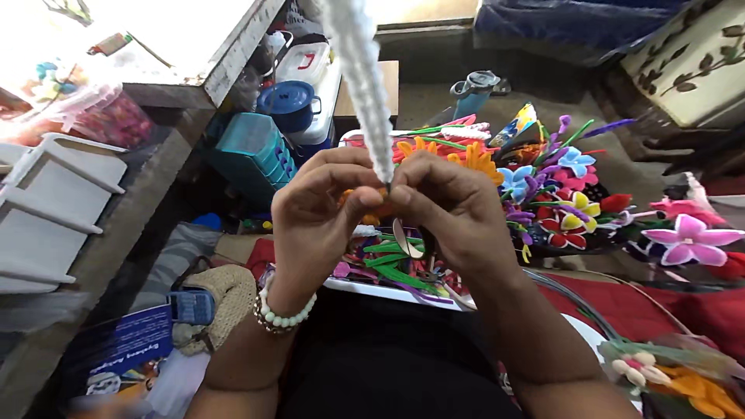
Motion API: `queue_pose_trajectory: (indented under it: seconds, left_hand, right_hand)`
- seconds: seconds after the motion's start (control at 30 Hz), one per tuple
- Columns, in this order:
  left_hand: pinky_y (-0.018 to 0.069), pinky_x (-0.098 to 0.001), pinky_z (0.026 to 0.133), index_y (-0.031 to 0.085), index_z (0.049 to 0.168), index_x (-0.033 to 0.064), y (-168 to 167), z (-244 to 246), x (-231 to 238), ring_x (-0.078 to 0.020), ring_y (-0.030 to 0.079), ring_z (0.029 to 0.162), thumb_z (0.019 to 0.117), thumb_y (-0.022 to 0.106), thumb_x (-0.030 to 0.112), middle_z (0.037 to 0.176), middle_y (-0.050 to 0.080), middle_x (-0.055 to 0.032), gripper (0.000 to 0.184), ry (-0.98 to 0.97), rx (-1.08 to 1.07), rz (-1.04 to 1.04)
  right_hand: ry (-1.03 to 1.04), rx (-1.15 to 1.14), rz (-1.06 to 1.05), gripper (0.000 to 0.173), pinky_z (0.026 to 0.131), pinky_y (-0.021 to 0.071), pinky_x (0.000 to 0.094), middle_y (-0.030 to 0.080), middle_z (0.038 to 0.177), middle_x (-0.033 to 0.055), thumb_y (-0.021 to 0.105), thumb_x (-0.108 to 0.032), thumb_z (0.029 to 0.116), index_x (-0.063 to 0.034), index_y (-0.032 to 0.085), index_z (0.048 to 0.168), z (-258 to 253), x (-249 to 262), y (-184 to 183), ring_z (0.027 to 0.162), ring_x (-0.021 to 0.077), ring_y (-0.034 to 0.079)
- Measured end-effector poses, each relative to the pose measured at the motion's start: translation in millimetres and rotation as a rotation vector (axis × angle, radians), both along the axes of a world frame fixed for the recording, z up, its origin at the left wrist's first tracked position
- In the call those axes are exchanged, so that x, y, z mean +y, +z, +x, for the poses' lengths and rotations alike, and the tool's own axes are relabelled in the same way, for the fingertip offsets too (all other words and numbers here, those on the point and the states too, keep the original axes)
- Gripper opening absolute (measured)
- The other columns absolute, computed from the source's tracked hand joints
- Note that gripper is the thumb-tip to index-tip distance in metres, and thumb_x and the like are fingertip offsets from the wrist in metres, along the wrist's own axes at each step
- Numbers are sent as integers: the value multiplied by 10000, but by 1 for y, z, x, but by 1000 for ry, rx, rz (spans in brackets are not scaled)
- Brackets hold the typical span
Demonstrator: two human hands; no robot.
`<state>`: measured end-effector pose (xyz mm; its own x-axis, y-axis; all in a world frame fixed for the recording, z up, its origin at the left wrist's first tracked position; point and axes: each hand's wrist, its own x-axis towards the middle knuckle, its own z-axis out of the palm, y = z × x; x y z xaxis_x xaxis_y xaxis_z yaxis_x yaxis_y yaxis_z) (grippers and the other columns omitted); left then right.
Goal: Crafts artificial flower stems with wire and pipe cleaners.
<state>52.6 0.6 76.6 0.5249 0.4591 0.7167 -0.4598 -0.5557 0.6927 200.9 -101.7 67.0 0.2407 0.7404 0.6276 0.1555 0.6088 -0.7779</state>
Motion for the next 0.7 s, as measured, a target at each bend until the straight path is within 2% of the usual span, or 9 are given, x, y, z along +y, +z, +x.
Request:
queue_pose_trajectory:
  seconds: [0.07,0.13,0.23,0.3,0.4,0.5,0.57,0.63,0.7]
  left_hand:
    - [588,-220,890,742,1032,96,1,-2,-3,-59,674,1061,915,776,242,1161,694,49,191,63,-15,5]
    - [600,-225,857,740,976,86,1,-4,-5,-68,686,1018,881,810,170,1141,704,22,145,100,-25,5]
    - [601,-240,856,738,962,79,-1,-8,-3,-84,693,1002,892,776,62,1091,713,11,81,48,-40,-11]
    - [597,-227,834,735,980,100,-4,-9,-4,-71,688,989,921,758,103,1092,713,20,64,-9,-56,-63]
    - [578,-198,809,744,1006,134,-9,-7,-8,-38,667,968,940,745,177,1100,699,47,78,-112,-77,-180]
    - [562,-187,778,737,1033,139,-13,-2,-11,-24,647,922,937,744,191,1067,686,56,109,-247,-110,-322]
    - [556,-186,794,734,1029,148,-16,2,-13,-20,638,923,942,735,185,1041,673,66,95,-311,-123,-385]
    - [557,-197,818,738,997,158,-19,5,-15,-26,640,946,950,725,191,1049,674,68,59,-324,-121,-395]
    - [567,-209,829,748,980,141,-21,6,-15,-41,654,970,955,719,184,1079,692,43,57,-289,-119,-386]
  right_hand:
    - [-162,-126,24,80,624,538,158,625,930,4,659,-96,974,-30,689,1007,-3,-3,4,747,25,603]
    - [-281,-255,48,103,618,523,145,618,922,2,669,-114,962,-27,701,1008,-7,-5,6,743,11,589]
    - [-316,-341,52,108,597,495,117,609,909,-5,681,-130,961,-30,709,991,-10,-9,6,719,-14,563]
    - [-226,-322,34,104,603,514,126,618,917,0,677,-124,971,-25,706,987,-8,-10,8,725,-6,577]
    - [22,-186,-48,80,633,558,157,632,918,5,677,-105,970,-29,700,970,-1,-9,11,746,25,615]
    - [317,13,-169,77,636,536,158,646,890,-1,633,-73,987,-34,696,967,9,-2,8,728,20,600]
    - [459,139,-240,95,646,534,158,654,822,-10,610,-72,998,-47,696,967,12,1,4,706,12,605]
    - [496,211,-280,105,652,533,154,652,786,-19,605,-65,993,-63,704,960,12,1,1,692,7,605]
    - [422,202,-262,92,643,530,152,659,801,-20,618,-67,984,-66,708,963,11,-2,0,689,6,603]
